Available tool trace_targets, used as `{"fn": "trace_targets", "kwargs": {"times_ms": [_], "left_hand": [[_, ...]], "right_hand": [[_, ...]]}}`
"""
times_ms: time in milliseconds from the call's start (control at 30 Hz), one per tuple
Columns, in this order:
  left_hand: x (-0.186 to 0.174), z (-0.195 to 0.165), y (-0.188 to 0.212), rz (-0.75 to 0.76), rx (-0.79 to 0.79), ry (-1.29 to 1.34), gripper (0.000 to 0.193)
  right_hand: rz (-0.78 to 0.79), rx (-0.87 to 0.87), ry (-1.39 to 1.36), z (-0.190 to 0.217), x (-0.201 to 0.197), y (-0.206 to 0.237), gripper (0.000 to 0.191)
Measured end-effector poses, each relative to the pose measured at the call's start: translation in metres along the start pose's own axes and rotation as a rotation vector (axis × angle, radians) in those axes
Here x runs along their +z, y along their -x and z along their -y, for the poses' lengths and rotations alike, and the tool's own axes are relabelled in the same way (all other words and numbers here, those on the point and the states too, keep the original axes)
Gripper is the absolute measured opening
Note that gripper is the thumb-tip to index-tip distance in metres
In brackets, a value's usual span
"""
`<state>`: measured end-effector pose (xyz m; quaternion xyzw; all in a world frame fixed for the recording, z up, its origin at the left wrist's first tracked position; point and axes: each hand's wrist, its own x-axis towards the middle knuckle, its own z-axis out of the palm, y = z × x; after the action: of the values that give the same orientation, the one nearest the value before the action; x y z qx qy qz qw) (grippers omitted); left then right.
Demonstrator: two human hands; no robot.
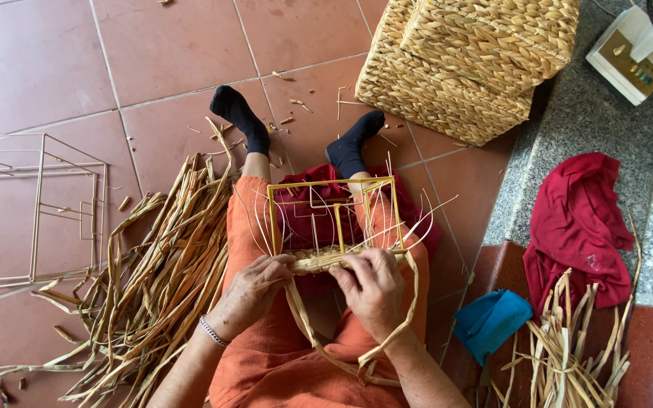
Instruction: The person sits on the floor weaving dried palm strips around a bamboo frame to form a basket. They select strips from a pile beside them, fold and weave them over the frame's ribs, and press the woven rows tight by hand.
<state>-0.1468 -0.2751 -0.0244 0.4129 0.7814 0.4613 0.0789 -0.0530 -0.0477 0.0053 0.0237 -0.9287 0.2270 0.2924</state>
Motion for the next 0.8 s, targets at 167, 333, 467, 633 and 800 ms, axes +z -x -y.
{"fn": "trace_targets", "kwargs": {"times_ms": [167, 333, 467, 633, 800], "left_hand": [[-0.001, -0.004, 0.004, 0.052, 0.083, -0.168, 0.021], [-0.001, 0.000, 0.003, -0.029, 0.195, -0.152, 0.019], [0.007, 0.013, -0.008, 0.023, -0.227, 0.033, 0.010], [0.021, 0.022, -0.032, 0.005, -0.301, -0.035, 0.023], [0.035, 0.026, -0.035, 0.046, -0.396, -0.233, 0.072]], "right_hand": [[0.057, -0.172, 0.108, 0.018, 0.022, -0.005, 0.042], [0.115, -0.101, 0.059, 0.021, 0.036, -0.010, 0.020], [0.118, -0.109, 0.126, 0.021, 0.035, 0.002, 0.029], [0.176, -0.041, 0.107, 0.017, 0.037, 0.030, 0.028], [0.140, -0.073, -0.009, 0.006, 0.046, 0.050, 0.019]]}}
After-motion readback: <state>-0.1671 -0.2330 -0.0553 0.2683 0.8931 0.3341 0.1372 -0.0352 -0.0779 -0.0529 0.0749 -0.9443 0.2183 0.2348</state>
